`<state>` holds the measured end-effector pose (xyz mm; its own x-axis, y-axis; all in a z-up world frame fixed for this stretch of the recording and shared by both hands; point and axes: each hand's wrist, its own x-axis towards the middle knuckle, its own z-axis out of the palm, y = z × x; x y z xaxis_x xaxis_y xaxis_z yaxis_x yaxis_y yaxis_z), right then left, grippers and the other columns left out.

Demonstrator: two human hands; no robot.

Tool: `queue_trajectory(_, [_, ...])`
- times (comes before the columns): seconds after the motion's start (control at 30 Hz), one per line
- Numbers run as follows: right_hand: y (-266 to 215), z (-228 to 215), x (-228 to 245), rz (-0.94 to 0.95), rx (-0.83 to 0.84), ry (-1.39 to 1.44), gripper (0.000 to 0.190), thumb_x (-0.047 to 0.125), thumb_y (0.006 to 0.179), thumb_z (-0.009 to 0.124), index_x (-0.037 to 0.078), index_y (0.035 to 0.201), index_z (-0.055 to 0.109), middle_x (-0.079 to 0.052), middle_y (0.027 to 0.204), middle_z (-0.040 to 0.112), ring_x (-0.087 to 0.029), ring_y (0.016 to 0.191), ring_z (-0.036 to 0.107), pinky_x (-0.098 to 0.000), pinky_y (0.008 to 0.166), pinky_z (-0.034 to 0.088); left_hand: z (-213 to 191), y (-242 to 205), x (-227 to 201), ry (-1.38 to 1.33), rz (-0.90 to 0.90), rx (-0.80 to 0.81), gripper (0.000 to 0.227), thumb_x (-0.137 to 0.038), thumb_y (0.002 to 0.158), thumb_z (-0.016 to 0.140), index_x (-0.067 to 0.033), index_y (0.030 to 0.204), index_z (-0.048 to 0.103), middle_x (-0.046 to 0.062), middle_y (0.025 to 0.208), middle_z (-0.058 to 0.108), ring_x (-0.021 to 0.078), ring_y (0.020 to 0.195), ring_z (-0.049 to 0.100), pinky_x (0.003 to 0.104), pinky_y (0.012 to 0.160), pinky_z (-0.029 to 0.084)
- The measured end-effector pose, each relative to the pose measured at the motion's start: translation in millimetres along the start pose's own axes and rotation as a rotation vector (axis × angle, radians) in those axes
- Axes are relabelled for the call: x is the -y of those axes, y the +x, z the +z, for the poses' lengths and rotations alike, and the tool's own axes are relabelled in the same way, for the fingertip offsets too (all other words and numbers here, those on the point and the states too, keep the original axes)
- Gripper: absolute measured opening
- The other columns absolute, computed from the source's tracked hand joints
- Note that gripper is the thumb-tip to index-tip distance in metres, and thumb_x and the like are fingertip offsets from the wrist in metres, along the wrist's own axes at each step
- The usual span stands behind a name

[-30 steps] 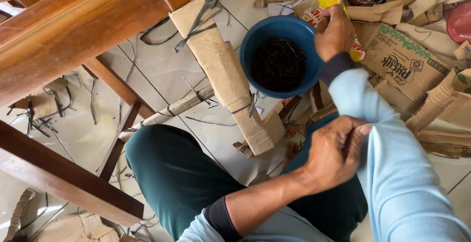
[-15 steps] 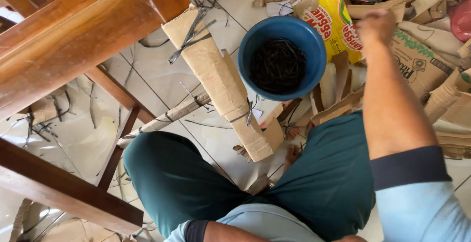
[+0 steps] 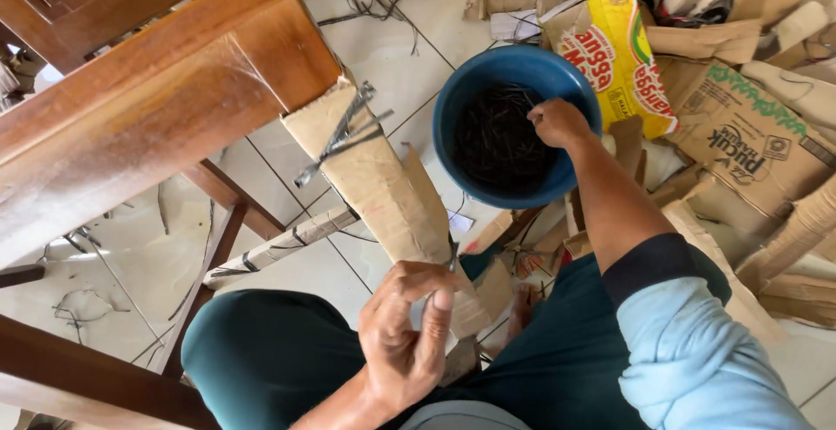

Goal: The person sits on the floor and repeatedly ties thin metal wires around cardboard-wrapped wooden legs. They pick wires from a blue bowl, wrap them around the cardboard, and twist the ends by hand to secure them.

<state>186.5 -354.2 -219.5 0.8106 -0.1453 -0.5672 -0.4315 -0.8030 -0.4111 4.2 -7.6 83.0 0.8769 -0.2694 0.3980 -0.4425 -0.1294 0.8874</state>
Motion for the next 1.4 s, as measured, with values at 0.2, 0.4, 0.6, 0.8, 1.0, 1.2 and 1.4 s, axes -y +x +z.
queue_trajectory(0.2, [48.5,32.1,-10.3,0.045,0.023,-0.163,0.053,0.030,0.106,0.043,0.013,0.156,0.042,-0.012,0.166,0.030,-0.033,0.146,0.039,-0.0482,0.116,0.038,-10.6,6.7,19.1,0.056,-0.009,-0.101,0.016,-0.012,0.103,0.054,-0.0007,0.097,0.063,0.013,0.085,0.070,0.0238,0.075,0.069,0.030,0.067,0.058])
queue_trajectory(0.4, [16.5,-4.4,17.9,0.131,-0.175,0.186,0.028,0.023,0.106,0.055,0.014,0.127,0.070,-0.013,0.130,0.068,-0.033,0.111,0.064,-0.0396,0.098,0.051,-23.8,3.6,31.9,0.079,-0.013,-0.157,0.015,-0.012,0.103,0.055,-0.0033,0.095,0.064,0.009,0.079,0.068,0.0181,0.069,0.069,0.026,0.063,0.058])
queue_trajectory(0.6, [-12.9,-53.7,15.0,-0.094,-0.515,0.629,0.013,0.008,0.091,0.076,0.013,0.103,0.076,-0.004,0.098,0.076,-0.013,0.090,0.070,-0.0284,0.087,0.055,-34.2,-0.5,35.2,0.077,-0.002,-0.192,0.016,-0.013,0.105,0.053,-0.0067,0.094,0.061,0.007,0.081,0.068,0.0166,0.070,0.068,0.026,0.064,0.056])
queue_trajectory(0.8, [-95.5,-103.5,50.1,-0.165,-0.508,0.367,0.028,0.006,0.096,0.064,0.007,0.123,0.072,-0.014,0.106,0.072,-0.022,0.089,0.064,-0.0352,0.077,0.051,-48.4,-8.3,40.6,-0.017,-0.017,-0.229,0.019,-0.016,0.107,0.052,-0.0082,0.092,0.059,0.006,0.082,0.066,0.0158,0.073,0.066,0.027,0.068,0.055])
queue_trajectory(1.0, [-101.3,-96.8,35.9,-0.226,-0.597,0.439,0.014,0.014,0.097,0.073,0.018,0.111,0.076,-0.004,0.083,0.071,-0.014,0.075,0.070,-0.0269,0.064,0.059,-62.8,-17.8,70.0,-0.090,-0.125,-0.283,0.023,-0.018,0.107,0.057,-0.0007,0.099,0.070,0.010,0.079,0.072,0.0164,0.072,0.070,0.035,0.074,0.059])
queue_trajectory(1.2, [-153.4,-100.3,84.0,-0.348,-0.498,0.799,0.013,0.007,0.107,0.064,0.003,0.119,0.067,-0.011,0.085,0.068,-0.013,0.067,0.069,-0.0251,0.060,0.062,-64.2,-20.8,78.2,-0.176,-0.285,-0.330,0.023,-0.021,0.106,0.059,-0.0014,0.100,0.070,0.010,0.080,0.071,0.0149,0.072,0.068,0.032,0.076,0.059])
queue_trajectory(1.4, [-148.7,-100.5,93.3,-0.268,-0.476,0.753,0.021,0.022,0.111,0.056,0.013,0.131,0.059,-0.007,0.073,0.064,-0.009,0.043,0.052,-0.0196,0.037,0.042,-61.7,-23.9,84.9,-0.226,-0.327,-0.341,0.024,-0.021,0.106,0.060,-0.0006,0.101,0.070,0.010,0.080,0.069,0.0144,0.071,0.067,0.031,0.074,0.060])
